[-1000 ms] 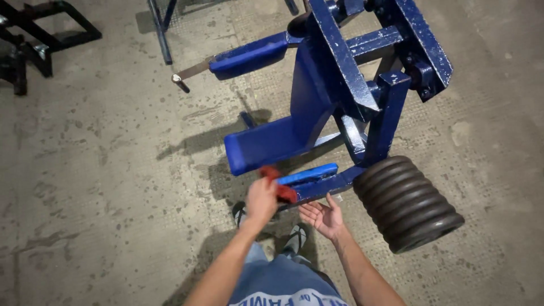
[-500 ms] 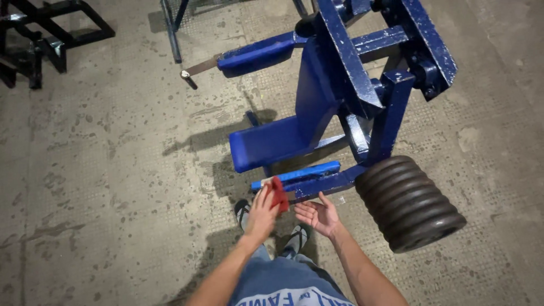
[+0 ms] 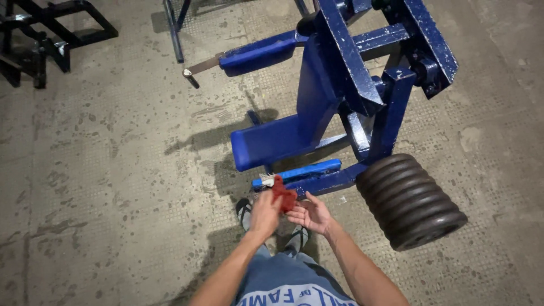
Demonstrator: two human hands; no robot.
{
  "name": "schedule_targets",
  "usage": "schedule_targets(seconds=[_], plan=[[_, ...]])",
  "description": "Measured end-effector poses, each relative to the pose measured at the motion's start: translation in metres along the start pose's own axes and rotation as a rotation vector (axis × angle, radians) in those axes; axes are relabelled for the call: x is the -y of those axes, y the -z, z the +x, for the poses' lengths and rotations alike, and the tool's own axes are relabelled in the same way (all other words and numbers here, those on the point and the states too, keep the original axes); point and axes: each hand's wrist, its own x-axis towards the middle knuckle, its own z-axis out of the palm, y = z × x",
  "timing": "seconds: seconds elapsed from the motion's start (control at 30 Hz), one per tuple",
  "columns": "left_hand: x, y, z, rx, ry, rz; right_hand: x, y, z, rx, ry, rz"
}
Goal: Wiping down blue gym machines and benches with a red cloth.
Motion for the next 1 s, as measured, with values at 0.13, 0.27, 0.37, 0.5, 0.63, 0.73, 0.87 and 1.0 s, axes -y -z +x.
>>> schedule_targets(seconds=[0.13, 0.27, 0.37, 0.5, 0.63, 0.73, 0.87, 1.0], plan=[[0.005, -0.025, -0.001, -0.068, -0.036, 0.317, -0.005, 0.002, 0.0, -0.086, 0.007, -0.031], [-0.038, -0.009, 0.012, -0.105, -0.066, 0.079, -0.01, -0.015, 0.003, 0.025, 0.042, 0.021], [-0.042, 0.018, 0.015, -0.112, -0.195, -0.207, -0.012, -0.009, 0.005, 0.02, 0.108, 0.039], [-0.03, 0.052, 0.014, 0.054, 0.248, -0.309, -0.015, -0.024, 0.001, -0.02, 0.103, 0.019], [0.016, 0.027, 0.034, -0.545, -0.085, -0.098, -0.019, 0.019, 0.035, -0.06, 0.087, 0.036], [0.03, 0.019, 0.043, -0.637, -0.141, -0.025, -0.018, 0.031, 0.025, 0.034, 0.098, 0.037], [0.054, 0.002, 0.055, -0.581, -0.09, -0.141, 0.002, 0.015, -0.02, -0.091, 0.312, 0.304], [0.015, 0.04, 0.043, -0.553, -0.31, 0.057, 0.004, 0.054, -0.014, -0.352, 0.459, 0.227]])
